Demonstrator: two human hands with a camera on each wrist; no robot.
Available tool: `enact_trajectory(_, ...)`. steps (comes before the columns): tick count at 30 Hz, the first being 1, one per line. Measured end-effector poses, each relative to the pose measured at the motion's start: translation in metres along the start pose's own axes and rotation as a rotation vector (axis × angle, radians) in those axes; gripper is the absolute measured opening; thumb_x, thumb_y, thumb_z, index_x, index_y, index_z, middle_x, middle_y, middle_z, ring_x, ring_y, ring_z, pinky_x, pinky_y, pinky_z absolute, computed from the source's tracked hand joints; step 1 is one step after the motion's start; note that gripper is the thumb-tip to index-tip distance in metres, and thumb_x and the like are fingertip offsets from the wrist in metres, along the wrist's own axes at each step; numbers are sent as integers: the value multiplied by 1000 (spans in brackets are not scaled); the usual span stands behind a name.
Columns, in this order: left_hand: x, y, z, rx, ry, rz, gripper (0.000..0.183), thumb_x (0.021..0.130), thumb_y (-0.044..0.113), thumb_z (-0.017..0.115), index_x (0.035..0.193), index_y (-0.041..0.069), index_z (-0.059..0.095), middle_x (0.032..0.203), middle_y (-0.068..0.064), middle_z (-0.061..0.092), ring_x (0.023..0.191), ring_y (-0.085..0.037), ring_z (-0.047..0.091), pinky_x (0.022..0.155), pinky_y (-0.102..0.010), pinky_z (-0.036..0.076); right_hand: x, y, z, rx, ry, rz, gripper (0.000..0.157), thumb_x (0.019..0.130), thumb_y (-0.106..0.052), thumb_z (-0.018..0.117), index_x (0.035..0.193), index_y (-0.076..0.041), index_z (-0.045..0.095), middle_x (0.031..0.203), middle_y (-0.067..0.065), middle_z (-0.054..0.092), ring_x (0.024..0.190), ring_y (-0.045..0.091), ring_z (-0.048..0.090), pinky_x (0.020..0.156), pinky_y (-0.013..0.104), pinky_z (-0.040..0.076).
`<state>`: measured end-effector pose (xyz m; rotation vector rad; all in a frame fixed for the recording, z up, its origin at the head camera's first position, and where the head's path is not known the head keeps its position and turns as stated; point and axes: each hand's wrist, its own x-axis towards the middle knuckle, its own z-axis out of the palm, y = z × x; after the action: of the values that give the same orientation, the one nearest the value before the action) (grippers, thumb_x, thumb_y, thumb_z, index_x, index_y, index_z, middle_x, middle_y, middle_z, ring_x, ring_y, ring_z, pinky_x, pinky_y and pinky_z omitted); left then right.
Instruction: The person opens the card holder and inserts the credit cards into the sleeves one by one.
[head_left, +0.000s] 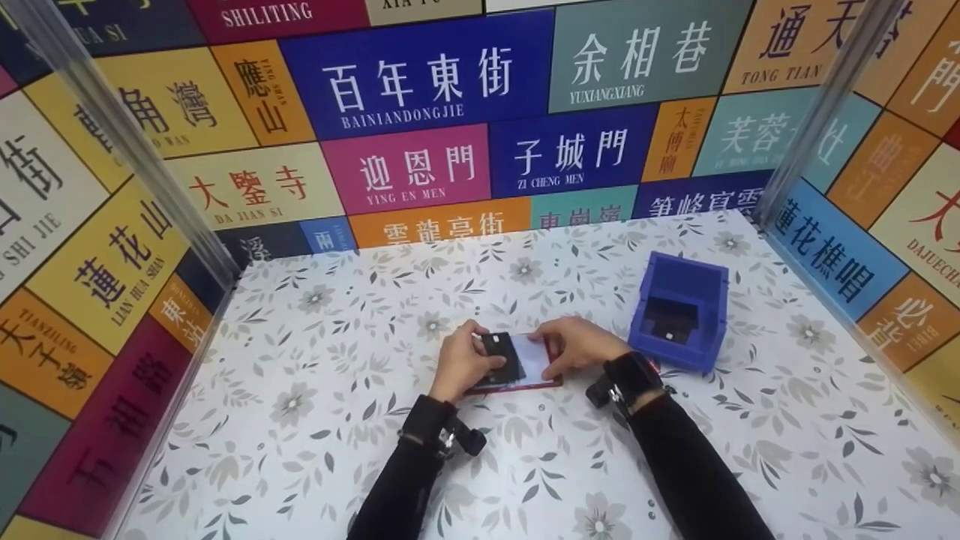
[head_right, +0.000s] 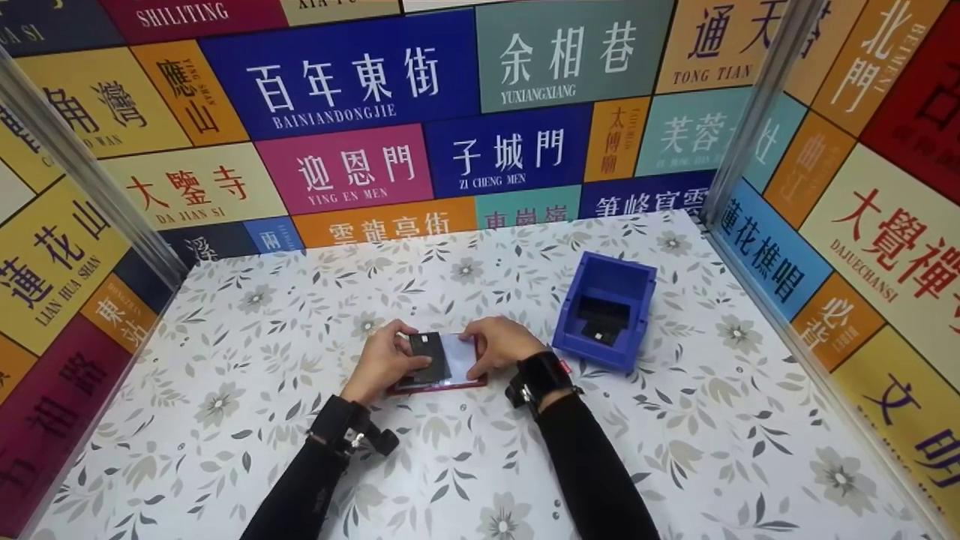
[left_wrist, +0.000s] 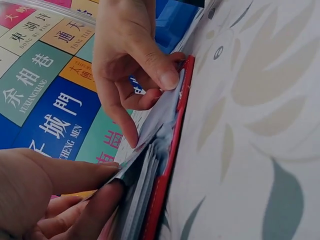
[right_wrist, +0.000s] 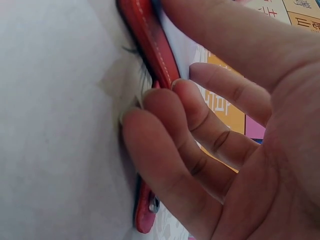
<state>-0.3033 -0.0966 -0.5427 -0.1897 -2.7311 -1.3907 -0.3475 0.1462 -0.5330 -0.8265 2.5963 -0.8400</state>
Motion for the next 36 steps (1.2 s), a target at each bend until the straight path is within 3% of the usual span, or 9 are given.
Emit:
enact_trajectory(4,-2,5,6,146,23,44,47,73,19,93,111,1,72,83,-6,68,78,-19,63,78,-39,55,0,2,-1,3,16,-26,69,70,-20,96,132,-4,69,85,6,68,72,10,56,66,24,47)
enact_trajectory(9,-8,18,17,294,91,153,49,76,20,92,115,-3,73,89,-12,76,88,-31,72,82,-45,58,0,2,-2,-2,16,-27,69,70,-19,96,132,-5,70,84,6,68,71,9,55,66,24,46)
enact_trajectory(15,-25,38,29,624,37,236,94,73,33,94,144,-11,50,107,-22,75,93,-35,72,82,-43,60,-2,0,-2,0,21,-32,70,67,-20,98,131,-8,70,84,6,69,71,9,55,67,25,48)
enact_trajectory(18,-29,41,32,704,15,287,105,70,33,95,150,-9,42,109,-21,75,92,-33,71,81,-42,60,-2,-1,-3,3,21,-32,71,66,-18,97,131,-9,70,83,6,69,71,9,56,66,27,48)
enact_trajectory(22,-29,37,34,736,18,371,100,72,28,93,151,-7,43,106,-19,75,95,-33,69,85,-42,58,-2,-1,-2,-1,14,-24,75,65,-16,97,134,-10,69,84,8,70,70,11,57,65,28,48)
enact_trajectory(28,-25,32,28,676,-18,430,93,71,27,93,150,1,50,103,-17,76,101,-33,68,91,-44,55,-3,-1,-2,-14,17,-9,79,63,-16,98,136,-17,67,87,8,69,74,13,57,68,30,48)
enact_trajectory(32,-14,21,10,581,-124,391,100,63,34,97,151,12,53,117,-12,74,109,-32,64,95,-47,53,-3,0,-1,20,9,0,79,64,-14,98,135,-14,64,89,9,69,76,16,58,70,31,49)
enact_trajectory(36,-3,4,-12,487,-247,280,112,58,36,101,155,19,49,142,-8,64,130,-33,57,110,-50,47,-2,4,-1,94,-6,22,80,64,-12,97,135,-11,61,92,11,67,79,17,59,72,31,49)
